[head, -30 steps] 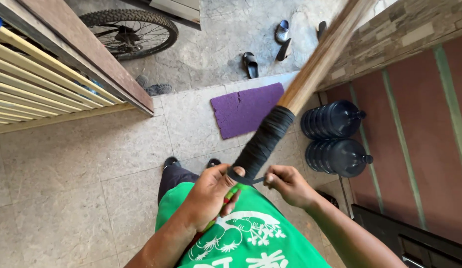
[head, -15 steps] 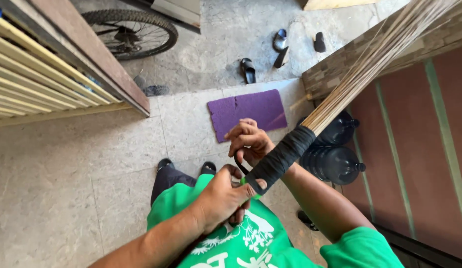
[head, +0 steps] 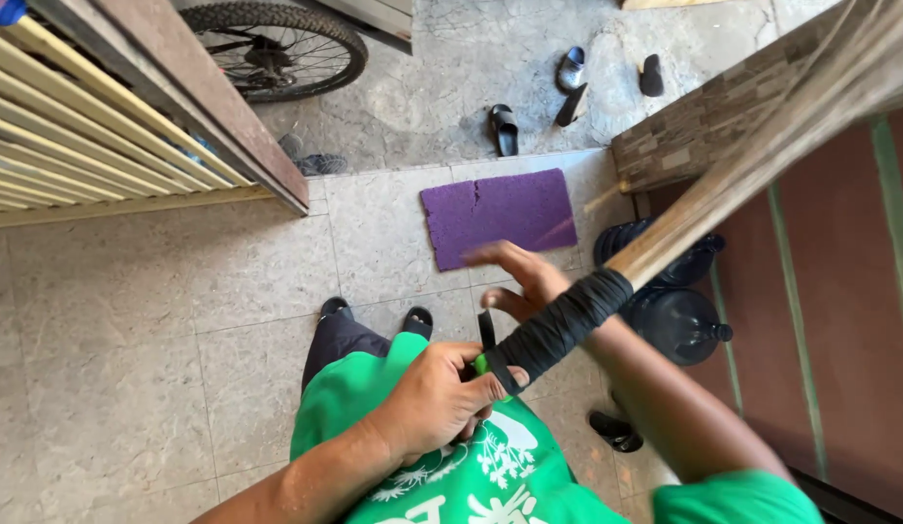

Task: The recorder is wrapping a broom handle with tape and string to reinforce or repair it.

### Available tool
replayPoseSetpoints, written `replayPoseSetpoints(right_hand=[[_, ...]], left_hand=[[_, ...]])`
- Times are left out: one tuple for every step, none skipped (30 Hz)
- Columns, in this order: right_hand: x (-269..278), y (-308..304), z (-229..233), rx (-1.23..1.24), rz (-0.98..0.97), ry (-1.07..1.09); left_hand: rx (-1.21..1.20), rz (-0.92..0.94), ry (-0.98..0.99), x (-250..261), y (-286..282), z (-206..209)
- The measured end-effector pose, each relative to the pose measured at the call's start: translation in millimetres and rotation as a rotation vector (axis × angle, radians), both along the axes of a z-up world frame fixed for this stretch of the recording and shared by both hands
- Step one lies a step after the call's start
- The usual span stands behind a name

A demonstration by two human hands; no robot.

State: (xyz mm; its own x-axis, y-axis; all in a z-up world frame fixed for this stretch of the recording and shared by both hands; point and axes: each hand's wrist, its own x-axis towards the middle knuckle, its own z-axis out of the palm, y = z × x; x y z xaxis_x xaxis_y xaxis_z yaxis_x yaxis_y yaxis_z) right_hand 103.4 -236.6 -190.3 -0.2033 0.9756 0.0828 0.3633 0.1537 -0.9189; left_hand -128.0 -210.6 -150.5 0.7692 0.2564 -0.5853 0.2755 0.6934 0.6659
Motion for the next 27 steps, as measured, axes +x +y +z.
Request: replayPoseSetpoints(right_hand=[[12.0,-9.0,9.8,-0.318,0.117,-0.456],[24.2,-17.9,19.5,-0.631,0.231,-0.916],[20.6,-21.3,58.1,-0.632,0.234,-0.915],[17.8,-24.9,96.7,-0.770,0.527,-0.712],[16.7,-29.8,136.5,-0.892,0.804,-0.487],[17.2,-28.8,151.5,-0.895,0.798,-0.488],[16.3,-30.3,166.5,-0.608,0.682,-0.474],[15.4,-32.2,181.5,-0.324,0.561,-0.457],[1.4,-16.9,177.4,-0.325,0.549,-0.460],[-12.0,-1.4,173.4,-0.178,0.374,-0.527],[-24.6,13.1,169.6,-0.035,0.194,-0.591],[-28.3,22.8,159.2,-0.039,0.179,-0.596],[-32.4,34.4,148.4,-0.192,0.249,-0.752],[-36.9,46.9,137.5,-0.349,0.316,-0.905],[-39.5,52.6,137.6,-0.351,0.315,-0.906],[-42.6,59.1,137.5,-0.448,0.389,-0.963],[-45.9,66.6,137.4,-0.545,0.469,-1.020],[-47.9,70.0,136.7,-0.544,0.474,-1.022],[-50.0,72.9,135.8,-0.583,0.553,-1.081],[-52.1,75.7,134.9,-0.622,0.633,-1.139],[-53.6,74.2,129.4,-0.622,0.639,-1.141],[-55.0,72.5,124.1,-0.578,0.655,-1.169],[-56.1,71.4,119.0,-0.532,0.667,-1.198],[-59.4,66.1,117.1,-0.531,0.670,-1.201],[-63.0,60.3,115.1,-0.444,0.631,-1.191],[-66.6,54.5,113.2,-0.357,0.593,-1.179],[-64.2,51.8,113.2,-0.358,0.594,-1.183]], left_hand=[[0.118,-0.026,0.023,-1.8,2.1,1.1],[0.236,-0.053,0.048,-3.6,4.2,2.1],[0.235,-0.051,0.049,-4.9,6.2,5.6],[0.353,-0.075,0.086,-5.5,7.7,9.0],[0.474,-0.104,0.116,-3.6,9.8,12.4],[0.474,-0.107,0.112,-0.8,12.1,13.4],[0.457,-0.113,0.141,1.2,13.1,13.9],[0.440,-0.119,0.170,3.5,13.6,14.5],[0.444,-0.128,0.164,4.5,14.3,13.6],[0.448,-0.134,0.176,5.8,14.7,12.9],[0.450,-0.143,0.185,7.7,14.4,12.0],[0.452,-0.157,0.177,11.0,13.4,14.4],[0.508,-0.176,0.198,13.1,12.4,16.9],[0.563,-0.195,0.218,14.6,12.2,19.2],[0.562,-0.196,0.217,14.4,9.7,13.9],[0.594,-0.170,0.169,13.6,7.9,8.4],[0.624,-0.138,0.124,12.8,6.0,3.0],[0.622,-0.133,0.124,11.8,5.5,-2.4],[0.683,-0.078,0.047,10.9,4.5,-8.1],[0.743,-0.024,-0.030,10.0,3.3,-13.6],[0.741,-0.018,-0.029,11.0,4.3,-14.4],[0.735,-0.034,0.000,12.0,5.1,-14.9],[0.733,-0.052,0.028,13.4,7.1,-15.6],[0.733,-0.047,0.027,14.1,6.2,-32.7],[0.726,-0.041,0.004,14.2,4.7,-49.7],[0.719,-0.034,-0.019,14.4,3.2,-66.7],[0.719,-0.032,-0.022,16.6,6.1,-68.3]])
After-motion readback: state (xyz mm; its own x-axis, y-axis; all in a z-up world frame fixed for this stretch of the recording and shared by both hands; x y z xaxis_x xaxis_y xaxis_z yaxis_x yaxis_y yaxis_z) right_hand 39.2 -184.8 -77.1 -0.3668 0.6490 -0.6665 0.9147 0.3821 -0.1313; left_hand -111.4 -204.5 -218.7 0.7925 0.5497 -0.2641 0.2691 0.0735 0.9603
